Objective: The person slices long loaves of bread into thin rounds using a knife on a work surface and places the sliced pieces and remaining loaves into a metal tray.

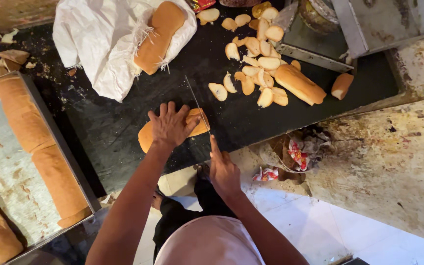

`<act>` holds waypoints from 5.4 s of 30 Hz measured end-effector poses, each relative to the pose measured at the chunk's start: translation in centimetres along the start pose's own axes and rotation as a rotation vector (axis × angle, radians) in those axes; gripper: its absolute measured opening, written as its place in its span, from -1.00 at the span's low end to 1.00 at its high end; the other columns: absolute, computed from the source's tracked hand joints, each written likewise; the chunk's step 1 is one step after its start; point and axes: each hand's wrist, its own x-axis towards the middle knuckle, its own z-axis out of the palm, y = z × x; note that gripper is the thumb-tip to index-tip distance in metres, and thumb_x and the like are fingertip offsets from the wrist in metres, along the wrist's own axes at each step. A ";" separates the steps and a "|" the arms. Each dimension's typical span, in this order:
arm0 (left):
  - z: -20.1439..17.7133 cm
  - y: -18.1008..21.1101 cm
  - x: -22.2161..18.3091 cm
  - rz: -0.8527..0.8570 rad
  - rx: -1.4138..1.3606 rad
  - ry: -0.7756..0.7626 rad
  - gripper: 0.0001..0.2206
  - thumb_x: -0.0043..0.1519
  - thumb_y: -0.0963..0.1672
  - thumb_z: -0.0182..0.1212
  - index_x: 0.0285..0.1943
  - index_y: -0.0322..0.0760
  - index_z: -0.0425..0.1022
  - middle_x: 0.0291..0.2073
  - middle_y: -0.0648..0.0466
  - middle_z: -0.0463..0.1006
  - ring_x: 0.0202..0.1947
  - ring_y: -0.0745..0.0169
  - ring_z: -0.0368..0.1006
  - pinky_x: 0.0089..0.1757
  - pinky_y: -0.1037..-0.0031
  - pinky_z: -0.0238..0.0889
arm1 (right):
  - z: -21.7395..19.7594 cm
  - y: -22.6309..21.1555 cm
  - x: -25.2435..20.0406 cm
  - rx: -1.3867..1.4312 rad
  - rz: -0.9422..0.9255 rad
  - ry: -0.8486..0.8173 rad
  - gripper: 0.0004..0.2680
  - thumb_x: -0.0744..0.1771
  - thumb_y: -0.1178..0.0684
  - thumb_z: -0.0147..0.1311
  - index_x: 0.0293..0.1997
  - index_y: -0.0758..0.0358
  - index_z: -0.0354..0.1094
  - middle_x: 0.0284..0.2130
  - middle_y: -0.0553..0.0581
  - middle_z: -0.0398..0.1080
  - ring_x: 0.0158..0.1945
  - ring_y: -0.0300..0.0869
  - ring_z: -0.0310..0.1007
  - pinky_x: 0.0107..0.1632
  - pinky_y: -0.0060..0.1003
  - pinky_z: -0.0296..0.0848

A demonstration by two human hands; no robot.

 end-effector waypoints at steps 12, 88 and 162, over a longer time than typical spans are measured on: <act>0.1 -0.1 0.0 0.027 0.019 0.054 -0.48 0.25 0.27 -0.09 0.15 0.13 0.55 -0.01 -0.02 0.42 0.12 -0.04 0.27 0.00 -0.22 0.04 | -1.5 3.0 -6.1 -0.231 0.217 -0.386 -0.49 0.38 0.06 -0.03 0.54 -0.24 -0.13 -0.32 0.26 0.44 -0.38 0.19 0.51 -0.31 0.09 0.48; -1.0 -2.5 -1.2 -0.012 0.014 0.087 -0.43 0.23 0.29 -0.08 0.14 0.02 0.53 -0.03 -0.01 0.44 0.09 -0.04 0.30 -0.05 -0.06 0.11 | -1.8 1.0 -6.0 0.102 0.025 -0.223 -0.56 0.40 0.03 -0.08 0.52 -0.09 -0.01 -0.39 0.33 0.52 -0.35 0.16 0.57 -0.33 0.00 0.50; -2.8 -5.0 -2.0 -0.043 -0.106 0.006 -0.46 0.18 0.26 0.04 0.09 -0.04 0.52 0.03 -0.02 0.41 0.13 -0.11 0.28 -0.04 -0.13 0.17 | 5.1 -1.2 -2.4 -0.086 0.008 -0.154 -0.51 0.38 0.02 -0.03 0.53 -0.13 -0.06 -0.51 0.33 0.48 -0.53 0.20 0.48 -0.45 0.11 0.43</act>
